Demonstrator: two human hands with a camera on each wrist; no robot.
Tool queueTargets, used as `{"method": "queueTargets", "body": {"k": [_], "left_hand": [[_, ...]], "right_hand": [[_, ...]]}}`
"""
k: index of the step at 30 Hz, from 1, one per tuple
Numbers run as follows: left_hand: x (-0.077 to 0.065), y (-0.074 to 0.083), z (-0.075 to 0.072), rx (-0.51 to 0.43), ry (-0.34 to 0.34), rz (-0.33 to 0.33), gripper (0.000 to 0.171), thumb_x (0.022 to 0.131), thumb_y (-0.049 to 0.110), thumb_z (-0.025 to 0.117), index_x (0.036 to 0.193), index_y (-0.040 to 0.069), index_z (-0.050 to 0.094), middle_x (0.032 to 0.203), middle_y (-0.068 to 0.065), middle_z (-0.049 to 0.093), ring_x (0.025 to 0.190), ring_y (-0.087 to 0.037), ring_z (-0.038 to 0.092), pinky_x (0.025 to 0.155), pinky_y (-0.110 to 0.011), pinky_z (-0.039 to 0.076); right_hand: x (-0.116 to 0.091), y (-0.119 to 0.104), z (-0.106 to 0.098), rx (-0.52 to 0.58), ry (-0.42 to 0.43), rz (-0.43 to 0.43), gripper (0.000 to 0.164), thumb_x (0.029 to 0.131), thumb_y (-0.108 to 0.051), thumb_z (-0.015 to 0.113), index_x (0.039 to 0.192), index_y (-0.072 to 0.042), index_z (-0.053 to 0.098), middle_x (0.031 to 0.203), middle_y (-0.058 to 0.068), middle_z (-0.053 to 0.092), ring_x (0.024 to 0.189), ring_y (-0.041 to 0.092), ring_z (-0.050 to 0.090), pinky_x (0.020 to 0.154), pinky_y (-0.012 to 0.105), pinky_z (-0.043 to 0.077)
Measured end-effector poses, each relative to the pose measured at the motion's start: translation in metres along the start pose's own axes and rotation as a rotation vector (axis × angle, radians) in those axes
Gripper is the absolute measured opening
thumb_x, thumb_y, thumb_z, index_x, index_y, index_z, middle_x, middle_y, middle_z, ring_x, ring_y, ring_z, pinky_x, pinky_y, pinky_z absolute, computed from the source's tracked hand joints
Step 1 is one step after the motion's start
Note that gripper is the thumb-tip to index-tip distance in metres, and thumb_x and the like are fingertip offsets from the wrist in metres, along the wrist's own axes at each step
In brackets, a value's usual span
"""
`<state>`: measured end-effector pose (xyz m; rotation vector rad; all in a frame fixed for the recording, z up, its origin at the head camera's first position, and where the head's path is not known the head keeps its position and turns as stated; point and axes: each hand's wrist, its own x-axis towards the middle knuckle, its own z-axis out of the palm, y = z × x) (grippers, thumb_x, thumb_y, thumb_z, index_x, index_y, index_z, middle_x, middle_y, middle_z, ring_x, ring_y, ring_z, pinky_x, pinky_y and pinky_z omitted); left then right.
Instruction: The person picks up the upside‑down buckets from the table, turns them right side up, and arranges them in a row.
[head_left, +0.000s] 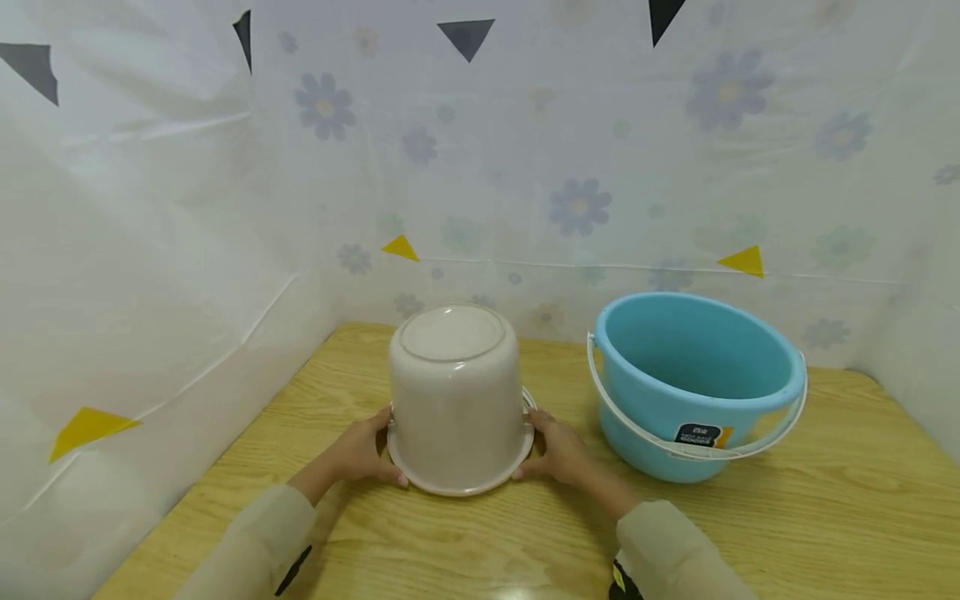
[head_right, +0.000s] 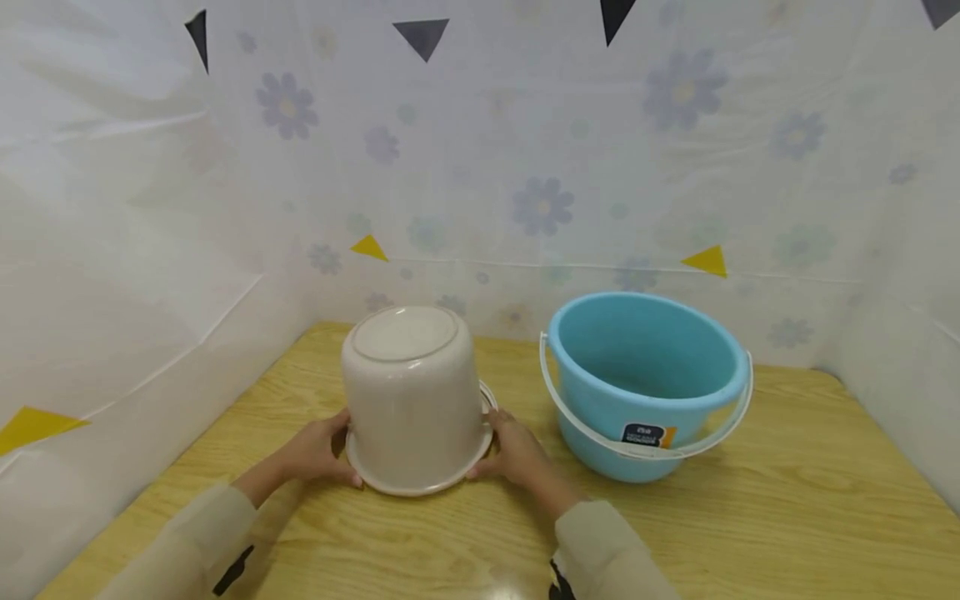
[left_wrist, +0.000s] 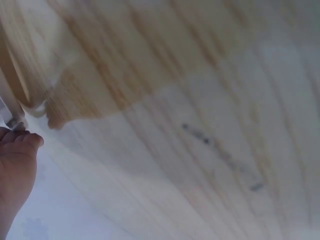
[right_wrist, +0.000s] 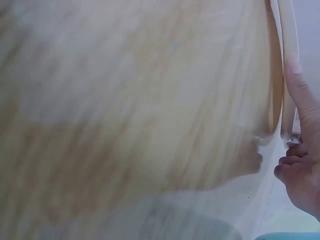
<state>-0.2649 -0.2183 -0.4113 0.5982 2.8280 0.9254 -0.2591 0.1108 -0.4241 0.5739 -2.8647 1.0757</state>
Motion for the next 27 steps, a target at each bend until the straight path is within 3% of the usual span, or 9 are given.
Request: {"method": "queueTargets", "body": {"k": [6,9,10,15,16,17,21,27], "left_hand": [[-0.003,0.001,-0.004,0.027,0.005,0.058,0.124,0.054,0.045,0.085,0.144,-0.007,0.018,0.141,-0.027,0.038,0.128,-0.042,0.040,0.105,-0.052,0.036],[-0.005,0.002,-0.006,0.016,0.002,0.038,0.123,0.055,0.046,0.084,0.144,-0.006,0.018,0.140,-0.027,0.038,0.127,-0.045,0.040,0.102,-0.053,0.038],[-0.005,0.003,-0.007,0.009,-0.005,0.030,0.123,0.056,0.046,0.083,0.144,-0.007,0.017,0.140,-0.029,0.038,0.118,-0.044,0.050,0.098,-0.052,0.043],[-0.006,0.005,-0.013,-0.035,0.009,-0.002,0.119,0.059,0.048,0.081,0.142,-0.009,0.019,0.141,-0.034,0.032,0.115,-0.049,0.050,0.093,-0.051,0.047],[-0.007,0.005,-0.014,-0.054,0.011,0.005,0.118,0.060,0.048,0.081,0.142,-0.010,0.019,0.141,-0.035,0.030,0.116,-0.050,0.050,0.094,-0.051,0.046],[-0.007,0.005,-0.015,-0.072,0.019,0.012,0.116,0.061,0.047,0.081,0.142,-0.011,0.020,0.142,-0.034,0.030,0.124,-0.051,0.038,0.099,-0.052,0.042],[-0.008,0.006,-0.018,-0.168,0.029,0.042,0.110,0.067,0.041,0.080,0.140,-0.014,0.019,0.142,-0.034,0.028,0.128,-0.049,0.033,0.102,-0.054,0.036],[-0.011,0.011,-0.020,-0.262,0.033,0.012,0.102,0.074,0.038,0.076,0.141,-0.014,0.017,0.146,-0.031,0.021,0.132,-0.046,0.027,0.106,-0.053,0.032]], "right_hand": [[-0.002,-0.002,-0.007,-0.011,-0.001,-0.020,0.103,0.056,-0.037,0.084,0.136,0.010,0.038,0.138,0.029,0.040,0.126,0.042,0.043,0.104,0.049,0.038],[-0.003,-0.003,-0.011,0.014,-0.013,-0.021,0.103,0.058,-0.039,0.082,0.137,0.010,0.036,0.140,0.029,0.037,0.128,0.042,0.040,0.105,0.050,0.036],[-0.004,-0.004,-0.013,0.029,-0.016,-0.021,0.103,0.060,-0.039,0.081,0.137,0.010,0.035,0.140,0.028,0.037,0.129,0.042,0.039,0.105,0.050,0.036],[-0.005,-0.008,-0.019,0.116,-0.019,-0.004,0.098,0.064,-0.037,0.079,0.138,0.009,0.034,0.141,0.025,0.038,0.130,0.041,0.037,0.104,0.051,0.037],[-0.006,-0.009,-0.020,0.133,-0.023,0.004,0.097,0.065,-0.037,0.079,0.138,0.009,0.034,0.141,0.026,0.037,0.130,0.041,0.037,0.104,0.051,0.037],[-0.006,-0.010,-0.022,0.152,-0.026,0.012,0.097,0.066,-0.037,0.078,0.138,0.009,0.033,0.142,0.026,0.035,0.131,0.042,0.036,0.104,0.051,0.037],[-0.006,-0.013,-0.027,0.181,-0.028,0.036,0.094,0.069,-0.040,0.076,0.139,0.007,0.034,0.144,0.028,0.030,0.132,0.042,0.033,0.105,0.052,0.035],[-0.006,-0.014,-0.030,0.155,0.017,0.013,0.089,0.071,-0.043,0.074,0.137,0.007,0.039,0.141,0.028,0.035,0.129,0.042,0.038,0.103,0.051,0.037]]}}
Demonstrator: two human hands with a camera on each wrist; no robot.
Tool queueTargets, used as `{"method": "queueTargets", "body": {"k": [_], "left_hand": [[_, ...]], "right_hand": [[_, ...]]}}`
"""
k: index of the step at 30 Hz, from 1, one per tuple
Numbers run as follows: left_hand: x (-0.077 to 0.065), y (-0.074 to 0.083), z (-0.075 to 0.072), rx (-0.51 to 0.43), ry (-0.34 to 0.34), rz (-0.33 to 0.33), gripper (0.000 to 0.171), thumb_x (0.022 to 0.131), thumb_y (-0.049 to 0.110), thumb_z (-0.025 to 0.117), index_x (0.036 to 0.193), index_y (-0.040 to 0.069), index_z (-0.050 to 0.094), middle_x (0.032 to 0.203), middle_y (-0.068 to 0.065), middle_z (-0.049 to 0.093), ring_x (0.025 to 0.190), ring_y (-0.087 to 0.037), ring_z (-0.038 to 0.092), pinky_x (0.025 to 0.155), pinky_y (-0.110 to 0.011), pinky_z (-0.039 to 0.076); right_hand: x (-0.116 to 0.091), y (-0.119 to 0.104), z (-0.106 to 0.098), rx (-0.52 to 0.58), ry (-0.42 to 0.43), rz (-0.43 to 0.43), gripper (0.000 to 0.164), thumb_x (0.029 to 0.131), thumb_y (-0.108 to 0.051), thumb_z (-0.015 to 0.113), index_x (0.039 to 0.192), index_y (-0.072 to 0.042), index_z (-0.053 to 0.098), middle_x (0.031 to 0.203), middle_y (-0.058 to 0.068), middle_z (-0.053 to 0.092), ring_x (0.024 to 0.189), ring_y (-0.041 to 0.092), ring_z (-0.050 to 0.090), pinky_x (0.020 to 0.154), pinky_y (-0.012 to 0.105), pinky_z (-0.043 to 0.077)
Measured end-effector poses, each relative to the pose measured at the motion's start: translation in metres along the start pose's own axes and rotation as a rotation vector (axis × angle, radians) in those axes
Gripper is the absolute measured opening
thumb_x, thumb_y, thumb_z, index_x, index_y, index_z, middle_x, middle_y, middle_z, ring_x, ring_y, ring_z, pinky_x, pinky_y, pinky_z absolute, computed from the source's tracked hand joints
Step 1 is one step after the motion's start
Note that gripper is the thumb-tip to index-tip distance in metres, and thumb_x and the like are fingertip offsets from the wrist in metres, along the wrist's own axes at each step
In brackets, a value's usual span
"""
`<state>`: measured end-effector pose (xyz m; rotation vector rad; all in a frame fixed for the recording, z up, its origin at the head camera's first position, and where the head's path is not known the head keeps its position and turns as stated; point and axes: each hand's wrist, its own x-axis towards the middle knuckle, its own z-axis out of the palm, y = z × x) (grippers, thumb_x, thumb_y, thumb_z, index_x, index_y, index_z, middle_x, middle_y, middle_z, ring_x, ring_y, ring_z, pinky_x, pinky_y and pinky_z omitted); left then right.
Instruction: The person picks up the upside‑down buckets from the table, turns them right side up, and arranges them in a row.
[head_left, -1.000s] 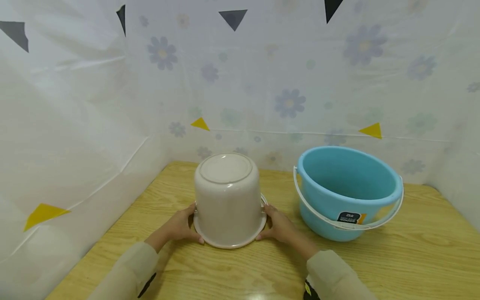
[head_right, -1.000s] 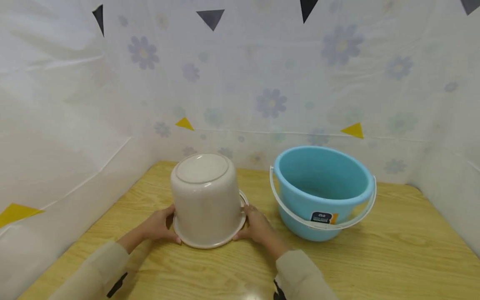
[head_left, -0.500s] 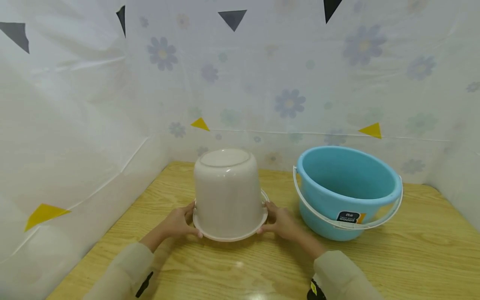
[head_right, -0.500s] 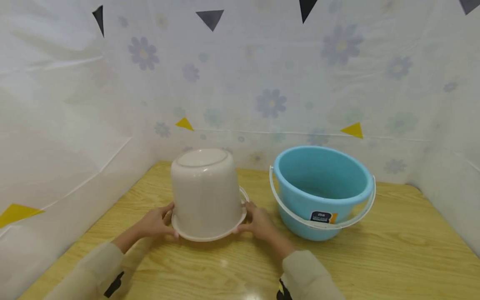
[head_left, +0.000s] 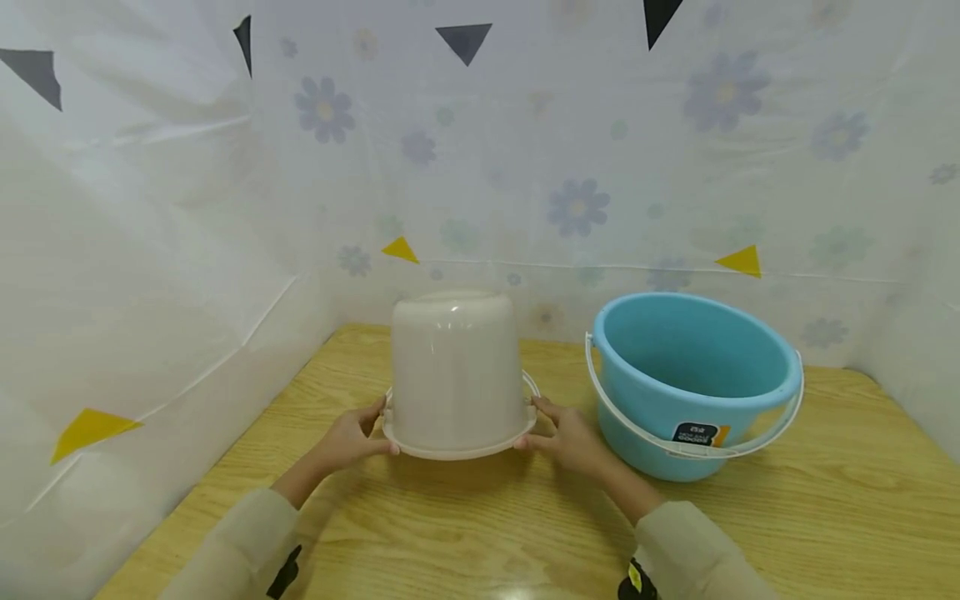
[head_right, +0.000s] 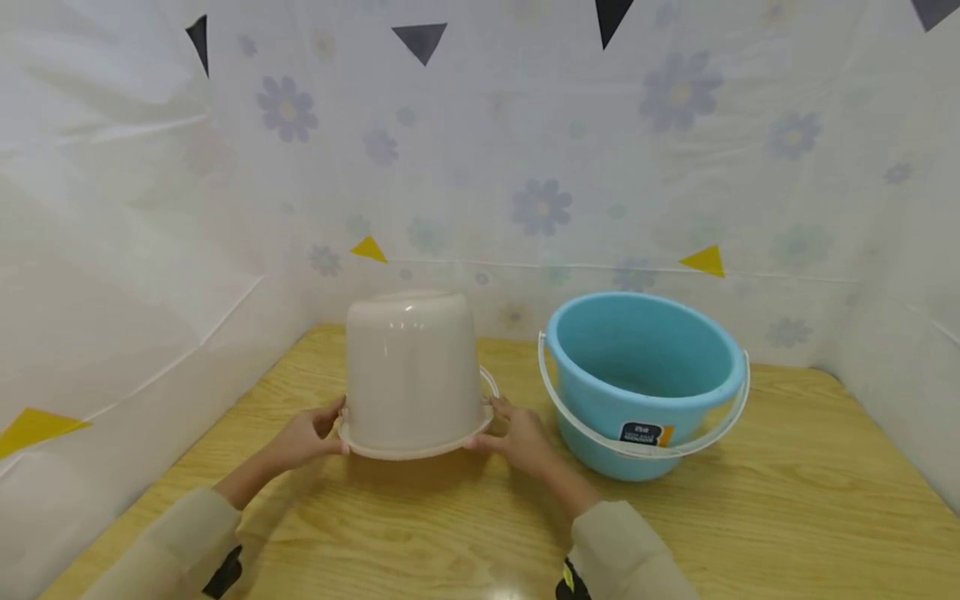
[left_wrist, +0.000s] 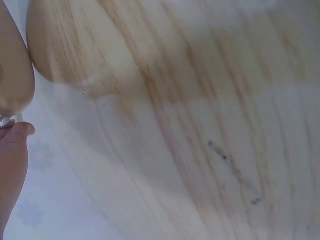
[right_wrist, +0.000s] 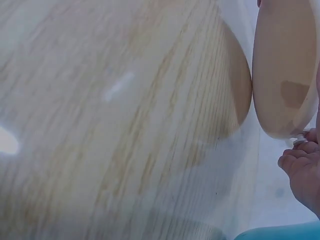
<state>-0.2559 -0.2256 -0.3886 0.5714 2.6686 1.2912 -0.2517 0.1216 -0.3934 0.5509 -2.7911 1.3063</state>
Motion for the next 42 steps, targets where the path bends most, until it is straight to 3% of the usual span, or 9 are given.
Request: {"method": "queueTargets", "body": {"k": [10,15,20,24,30,33,36,42], "left_hand": [[0.001,0.006,-0.001,-0.170,0.059,0.001,0.089,0.086,0.037,0.064,0.143,-0.009,0.014,0.148,-0.027,0.020,0.134,-0.041,0.028,0.106,-0.048,0.033],[0.001,0.009,0.000,-0.214,0.104,-0.019,0.084,0.088,0.035,0.061,0.143,-0.009,0.015,0.147,-0.026,0.023,0.133,-0.039,0.032,0.105,-0.044,0.036],[0.002,0.011,0.003,-0.236,0.158,-0.047,0.074,0.092,0.024,0.059,0.142,-0.010,0.017,0.147,-0.026,0.022,0.134,-0.037,0.031,0.107,-0.043,0.032],[0.003,0.013,0.004,-0.218,0.195,-0.066,0.066,0.095,0.025,0.053,0.142,-0.010,0.021,0.149,-0.023,0.022,0.136,-0.037,0.027,0.109,-0.044,0.028],[0.009,0.016,0.006,-0.329,0.259,-0.087,0.060,0.098,0.027,0.048,0.141,-0.008,0.025,0.149,-0.021,0.024,0.135,-0.036,0.030,0.106,-0.039,0.034],[0.010,0.017,0.008,-0.368,0.287,-0.081,0.059,0.098,0.026,0.048,0.140,-0.009,0.027,0.148,-0.021,0.026,0.133,-0.036,0.033,0.103,-0.037,0.035],[0.010,0.017,0.010,-0.346,0.297,-0.075,0.060,0.097,0.028,0.049,0.140,-0.009,0.029,0.147,-0.021,0.028,0.132,-0.037,0.035,0.102,-0.037,0.037],[0.014,0.018,0.018,-0.306,0.402,-0.104,0.057,0.088,0.021,0.064,0.135,-0.003,0.043,0.134,-0.022,0.050,0.121,-0.034,0.052,0.097,-0.031,0.047]], "right_hand": [[0.000,-0.008,-0.001,0.085,0.074,0.031,0.078,0.080,-0.039,0.068,0.135,0.008,0.041,0.141,0.027,0.035,0.130,0.039,0.038,0.104,0.047,0.038],[0.000,-0.013,-0.001,0.091,0.096,0.029,0.075,0.082,-0.038,0.067,0.134,0.009,0.041,0.140,0.027,0.036,0.130,0.038,0.038,0.104,0.046,0.038],[0.000,-0.016,0.000,0.092,0.135,-0.009,0.070,0.083,-0.031,0.068,0.132,0.011,0.042,0.138,0.028,0.038,0.130,0.038,0.038,0.104,0.046,0.037],[0.001,-0.018,0.001,0.108,0.174,-0.032,0.064,0.081,-0.023,0.070,0.130,0.010,0.045,0.137,0.025,0.040,0.131,0.037,0.036,0.105,0.046,0.035],[0.006,-0.020,0.001,0.078,0.263,-0.037,0.055,0.082,-0.021,0.069,0.126,0.006,0.051,0.131,0.026,0.046,0.127,0.037,0.041,0.102,0.045,0.038],[0.007,-0.020,0.002,0.060,0.308,-0.050,0.052,0.082,-0.021,0.069,0.124,0.005,0.053,0.127,0.026,0.050,0.124,0.037,0.045,0.099,0.045,0.042],[0.008,-0.021,0.003,0.052,0.363,-0.080,0.049,0.081,-0.019,0.070,0.122,0.005,0.055,0.124,0.026,0.052,0.120,0.037,0.049,0.095,0.044,0.045],[0.010,-0.025,0.002,0.094,0.439,-0.147,0.040,0.082,-0.015,0.069,0.117,0.004,0.061,0.121,0.024,0.056,0.117,0.035,0.052,0.090,0.042,0.048]]}}
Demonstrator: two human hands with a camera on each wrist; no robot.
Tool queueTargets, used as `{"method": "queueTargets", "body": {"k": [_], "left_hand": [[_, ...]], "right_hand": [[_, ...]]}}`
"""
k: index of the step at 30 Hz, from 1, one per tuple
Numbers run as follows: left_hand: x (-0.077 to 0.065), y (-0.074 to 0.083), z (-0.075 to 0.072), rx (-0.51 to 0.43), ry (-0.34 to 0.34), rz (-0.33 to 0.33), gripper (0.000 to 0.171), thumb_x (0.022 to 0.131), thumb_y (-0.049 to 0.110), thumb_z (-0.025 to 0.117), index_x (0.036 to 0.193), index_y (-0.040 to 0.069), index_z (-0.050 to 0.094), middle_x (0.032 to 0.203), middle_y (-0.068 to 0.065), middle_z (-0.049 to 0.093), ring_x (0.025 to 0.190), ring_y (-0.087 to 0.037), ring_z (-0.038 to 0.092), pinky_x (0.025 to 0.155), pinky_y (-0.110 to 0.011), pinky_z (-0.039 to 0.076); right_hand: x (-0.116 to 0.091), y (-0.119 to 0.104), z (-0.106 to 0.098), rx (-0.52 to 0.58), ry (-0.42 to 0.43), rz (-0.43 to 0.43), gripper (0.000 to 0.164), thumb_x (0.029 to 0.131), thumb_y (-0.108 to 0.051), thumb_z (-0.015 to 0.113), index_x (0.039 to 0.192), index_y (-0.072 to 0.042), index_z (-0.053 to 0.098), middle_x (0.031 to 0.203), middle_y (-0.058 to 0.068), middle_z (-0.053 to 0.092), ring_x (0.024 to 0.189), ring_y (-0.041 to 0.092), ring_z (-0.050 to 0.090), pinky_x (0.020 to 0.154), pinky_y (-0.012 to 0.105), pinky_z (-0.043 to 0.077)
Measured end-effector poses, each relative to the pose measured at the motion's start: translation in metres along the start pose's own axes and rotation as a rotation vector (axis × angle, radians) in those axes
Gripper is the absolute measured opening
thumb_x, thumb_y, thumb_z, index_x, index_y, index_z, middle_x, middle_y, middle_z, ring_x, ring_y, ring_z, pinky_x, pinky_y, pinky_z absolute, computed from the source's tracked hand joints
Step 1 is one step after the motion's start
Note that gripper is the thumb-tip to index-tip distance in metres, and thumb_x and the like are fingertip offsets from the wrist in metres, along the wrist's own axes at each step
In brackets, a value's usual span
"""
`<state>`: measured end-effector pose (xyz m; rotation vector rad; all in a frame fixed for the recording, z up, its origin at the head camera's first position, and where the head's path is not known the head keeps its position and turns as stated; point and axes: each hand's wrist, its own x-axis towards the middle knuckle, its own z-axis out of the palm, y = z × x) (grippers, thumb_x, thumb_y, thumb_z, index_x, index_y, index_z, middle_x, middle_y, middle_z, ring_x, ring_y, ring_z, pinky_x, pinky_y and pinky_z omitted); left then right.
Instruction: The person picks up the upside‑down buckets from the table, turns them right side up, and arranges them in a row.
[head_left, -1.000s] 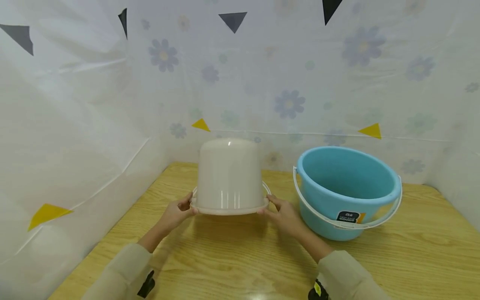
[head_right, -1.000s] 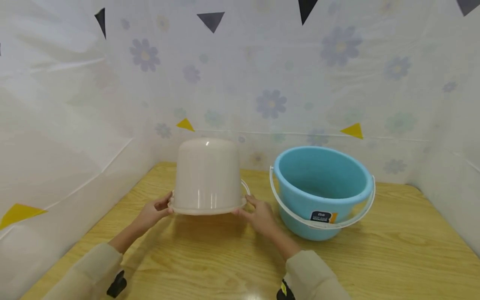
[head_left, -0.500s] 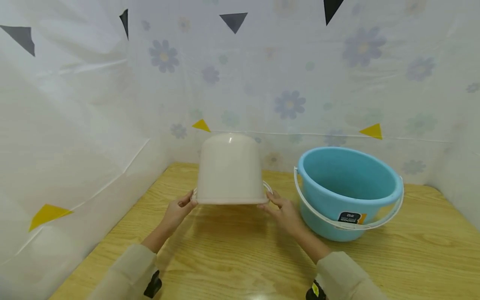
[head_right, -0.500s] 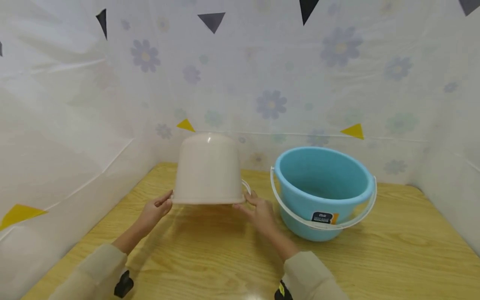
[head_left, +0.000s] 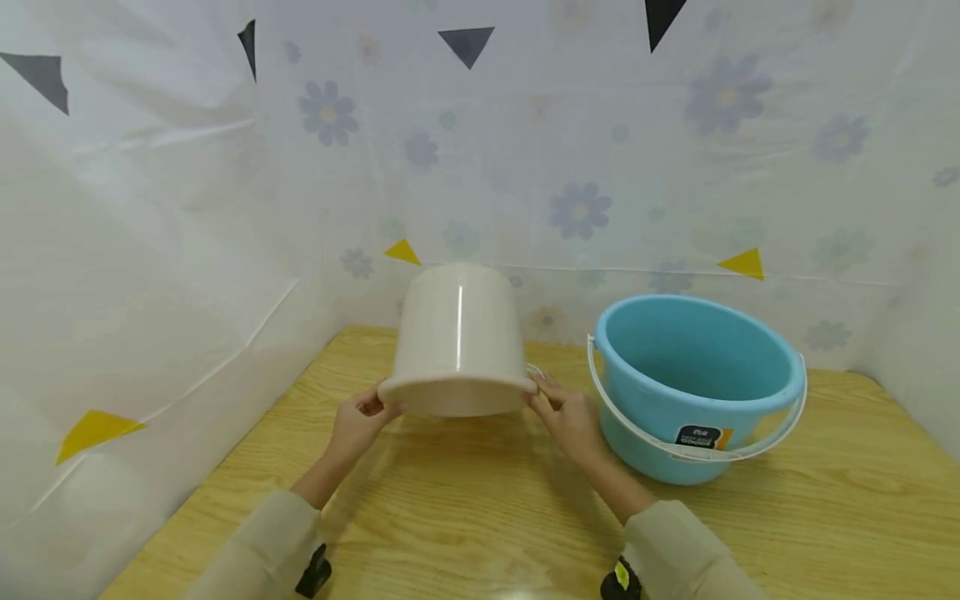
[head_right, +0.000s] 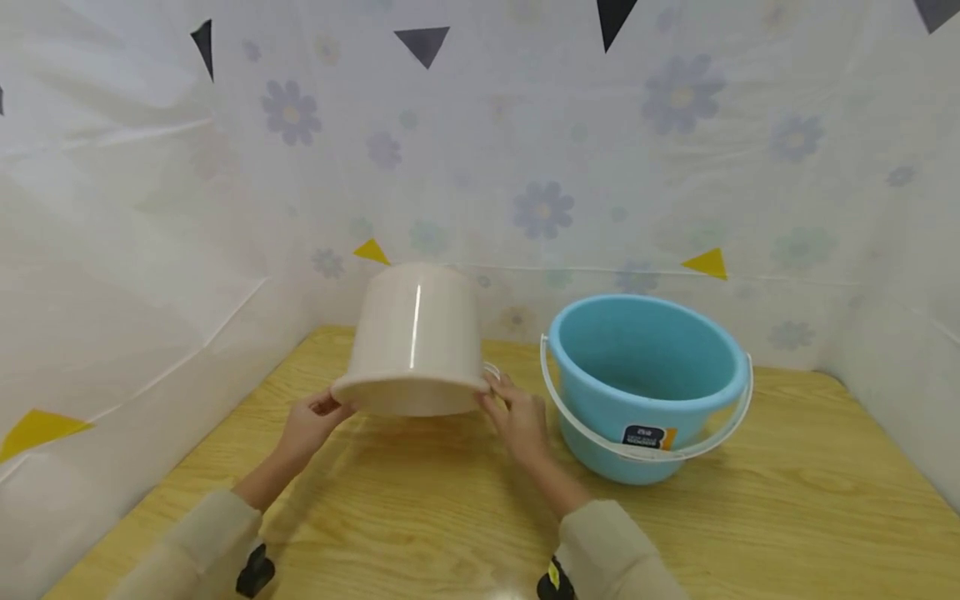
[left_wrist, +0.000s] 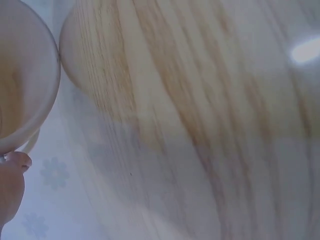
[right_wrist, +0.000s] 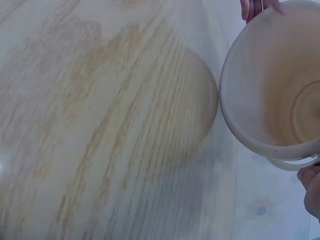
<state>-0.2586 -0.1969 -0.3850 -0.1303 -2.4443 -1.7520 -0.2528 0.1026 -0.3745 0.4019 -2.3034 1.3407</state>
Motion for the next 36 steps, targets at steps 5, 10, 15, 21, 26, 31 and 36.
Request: {"method": "queueTargets", "body": {"k": [5,10,15,21,26,31,36], "left_hand": [[0.000,0.002,0.007,0.082,0.138,0.052,0.042,0.087,0.014,0.065,0.123,-0.006,0.055,0.119,-0.023,0.060,0.110,-0.034,0.060,0.090,-0.034,0.052],[0.001,0.008,0.011,0.137,0.218,0.079,0.033,0.088,0.012,0.063,0.114,-0.007,0.061,0.109,-0.024,0.065,0.100,-0.035,0.065,0.084,-0.032,0.054],[0.003,0.016,0.008,0.103,0.270,0.141,0.029,0.090,0.011,0.061,0.111,-0.008,0.063,0.102,-0.026,0.067,0.084,-0.022,0.069,0.069,-0.011,0.050],[0.007,0.025,0.002,0.027,0.316,0.202,0.033,0.090,0.008,0.060,0.118,-0.009,0.057,0.105,-0.030,0.063,0.066,0.011,0.056,0.059,-0.005,0.045],[0.011,0.034,-0.002,-0.091,0.328,0.233,0.038,0.088,0.005,0.062,0.123,-0.007,0.054,0.113,-0.030,0.060,0.075,0.015,0.057,0.068,-0.005,0.049],[0.009,0.044,-0.008,-0.128,0.257,0.174,0.043,0.088,0.013,0.064,0.127,0.000,0.054,0.123,-0.023,0.058,0.083,0.014,0.060,0.073,-0.009,0.051],[0.007,0.054,-0.014,-0.201,0.182,0.157,0.048,0.088,0.006,0.062,0.133,-0.002,0.047,0.133,-0.020,0.049,0.092,0.016,0.058,0.082,-0.010,0.049]], "right_hand": [[0.002,-0.004,-0.002,0.051,0.055,-0.033,0.034,0.081,-0.009,0.070,0.112,0.005,0.064,0.115,0.024,0.060,0.115,0.038,0.054,0.088,0.044,0.050],[0.003,-0.009,-0.004,0.069,0.072,-0.067,0.037,0.082,-0.007,0.069,0.114,0.008,0.061,0.117,0.025,0.058,0.116,0.037,0.053,0.087,0.042,0.050],[0.005,-0.014,-0.007,0.088,0.057,-0.067,0.044,0.083,-0.008,0.069,0.121,0.009,0.055,0.124,0.025,0.055,0.118,0.034,0.052,0.089,0.041,0.049],[0.006,-0.021,-0.009,0.102,0.050,-0.072,0.049,0.083,-0.011,0.069,0.126,0.004,0.052,0.126,0.021,0.053,0.114,0.032,0.055,0.086,0.043,0.051],[0.009,-0.028,-0.011,0.165,0.064,-0.087,0.052,0.082,-0.009,0.071,0.128,0.004,0.050,0.128,0.020,0.051,0.107,0.025,0.061,0.083,0.033,0.054],[0.012,-0.037,-0.017,0.269,-0.028,-0.108,0.065,0.080,-0.005,0.071,0.134,0.009,0.037,0.139,0.024,0.038,0.125,0.030,0.043,0.095,0.032,0.043],[0.012,-0.044,-0.025,0.312,-0.177,-0.074,0.088,0.076,-0.007,0.075,0.143,0.008,0.019,0.150,0.020,0.018,0.138,0.030,0.022,0.106,0.033,0.030]]}}
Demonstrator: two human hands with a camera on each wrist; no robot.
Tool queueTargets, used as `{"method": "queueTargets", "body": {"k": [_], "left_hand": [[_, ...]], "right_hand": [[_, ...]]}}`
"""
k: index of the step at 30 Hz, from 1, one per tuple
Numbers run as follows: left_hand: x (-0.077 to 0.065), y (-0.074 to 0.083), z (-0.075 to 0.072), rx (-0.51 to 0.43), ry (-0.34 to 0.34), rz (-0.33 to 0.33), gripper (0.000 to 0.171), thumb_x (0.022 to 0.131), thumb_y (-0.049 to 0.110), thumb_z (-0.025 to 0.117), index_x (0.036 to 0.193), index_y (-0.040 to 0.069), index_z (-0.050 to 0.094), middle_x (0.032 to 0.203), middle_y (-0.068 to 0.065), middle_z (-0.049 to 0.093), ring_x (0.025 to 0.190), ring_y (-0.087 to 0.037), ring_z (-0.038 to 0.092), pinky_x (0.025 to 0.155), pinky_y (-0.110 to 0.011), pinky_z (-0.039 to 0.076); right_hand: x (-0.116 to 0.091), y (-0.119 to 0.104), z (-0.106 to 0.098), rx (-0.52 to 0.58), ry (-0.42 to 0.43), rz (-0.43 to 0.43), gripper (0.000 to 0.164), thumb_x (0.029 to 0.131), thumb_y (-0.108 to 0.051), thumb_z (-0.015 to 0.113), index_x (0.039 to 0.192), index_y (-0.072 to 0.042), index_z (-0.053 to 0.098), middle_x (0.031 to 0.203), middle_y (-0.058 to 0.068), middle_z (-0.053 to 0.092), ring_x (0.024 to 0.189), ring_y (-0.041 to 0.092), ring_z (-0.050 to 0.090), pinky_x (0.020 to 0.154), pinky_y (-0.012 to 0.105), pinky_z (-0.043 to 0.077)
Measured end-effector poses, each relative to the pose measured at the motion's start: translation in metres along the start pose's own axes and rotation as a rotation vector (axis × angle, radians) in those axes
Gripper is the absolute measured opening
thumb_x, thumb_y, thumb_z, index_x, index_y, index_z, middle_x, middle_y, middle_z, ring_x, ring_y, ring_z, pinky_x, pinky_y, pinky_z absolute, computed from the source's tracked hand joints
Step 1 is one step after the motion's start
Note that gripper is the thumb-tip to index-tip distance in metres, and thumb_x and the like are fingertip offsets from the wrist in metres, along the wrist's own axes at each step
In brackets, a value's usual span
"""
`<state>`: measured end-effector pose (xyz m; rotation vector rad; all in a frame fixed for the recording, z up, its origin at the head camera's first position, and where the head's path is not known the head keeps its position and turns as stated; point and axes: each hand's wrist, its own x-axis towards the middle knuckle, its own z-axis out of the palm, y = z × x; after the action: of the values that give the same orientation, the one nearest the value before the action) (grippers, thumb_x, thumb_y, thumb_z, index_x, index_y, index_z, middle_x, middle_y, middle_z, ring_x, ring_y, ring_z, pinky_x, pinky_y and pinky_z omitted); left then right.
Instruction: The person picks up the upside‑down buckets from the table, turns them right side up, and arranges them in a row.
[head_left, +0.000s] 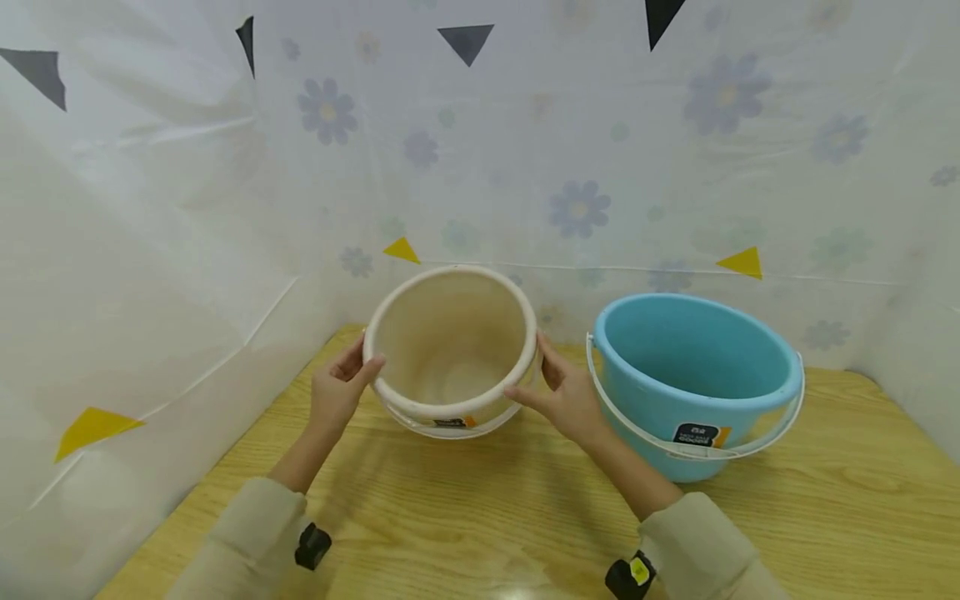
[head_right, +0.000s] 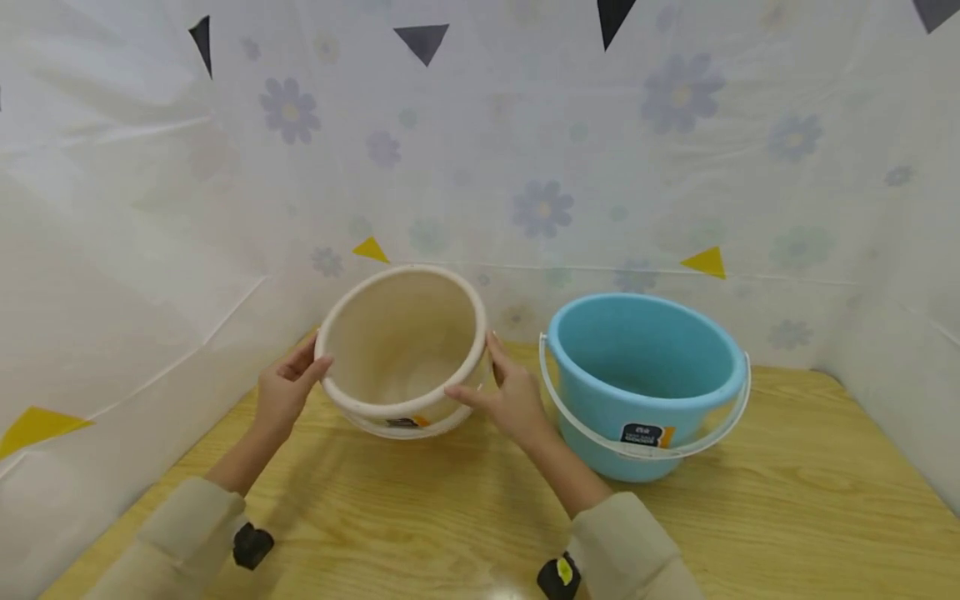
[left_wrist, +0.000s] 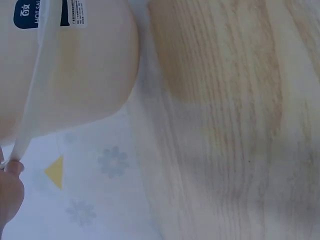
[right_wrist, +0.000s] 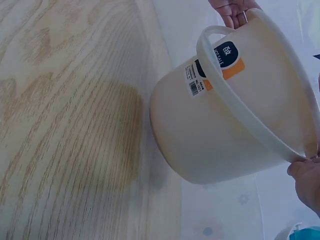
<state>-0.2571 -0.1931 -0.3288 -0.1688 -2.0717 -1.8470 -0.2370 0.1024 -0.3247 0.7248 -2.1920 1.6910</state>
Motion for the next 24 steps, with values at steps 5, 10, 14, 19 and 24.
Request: {"method": "queueTargets", "body": {"k": [5,10,14,19,24], "left_hand": [[0.002,0.005,-0.003,-0.055,-0.099,0.064,0.060,0.084,0.001,0.065,0.137,-0.007,0.037,0.141,-0.022,0.038,0.117,0.003,0.050,0.090,-0.011,0.044],[0.001,0.002,-0.006,-0.122,-0.230,0.138,0.082,0.079,0.014,0.073,0.141,-0.010,0.024,0.148,-0.025,0.021,0.135,-0.029,0.026,0.096,-0.010,0.039],[0.002,0.000,-0.007,-0.099,-0.279,0.198,0.094,0.075,0.026,0.076,0.142,-0.009,0.020,0.149,-0.026,0.018,0.135,-0.034,0.021,0.098,-0.009,0.036],[0.003,0.000,-0.009,-0.006,-0.293,0.194,0.096,0.075,0.025,0.076,0.144,-0.006,0.017,0.151,-0.023,0.016,0.136,-0.036,0.021,0.097,-0.007,0.035],[0.004,0.001,-0.011,0.043,-0.297,0.149,0.096,0.076,0.024,0.076,0.145,-0.004,0.016,0.152,-0.020,0.015,0.138,-0.036,0.022,0.097,-0.004,0.034]], "right_hand": [[0.000,-0.002,0.000,-0.077,-0.050,0.021,0.105,0.071,-0.013,0.079,0.145,0.007,0.008,0.153,0.021,0.007,0.141,0.031,0.012,0.110,0.037,0.024],[0.001,-0.001,0.004,-0.179,0.009,0.025,0.105,0.069,-0.018,0.081,0.145,0.007,0.012,0.152,0.022,0.013,0.139,0.033,0.018,0.108,0.038,0.029],[0.002,-0.003,0.007,-0.232,0.071,0.052,0.103,0.069,-0.023,0.081,0.144,0.006,0.018,0.149,0.022,0.021,0.136,0.032,0.026,0.105,0.037,0.034],[0.004,-0.006,0.011,-0.261,0.098,0.091,0.103,0.068,-0.029,0.081,0.145,0.003,0.021,0.132,0.026,0.050,0.119,0.029,0.053,0.095,0.026,0.048],[0.006,-0.006,0.014,-0.266,0.112,0.131,0.101,0.068,-0.029,0.081,0.145,0.000,0.023,0.064,0.010,0.040,0.054,0.011,0.023,0.048,0.020,0.024]]}}
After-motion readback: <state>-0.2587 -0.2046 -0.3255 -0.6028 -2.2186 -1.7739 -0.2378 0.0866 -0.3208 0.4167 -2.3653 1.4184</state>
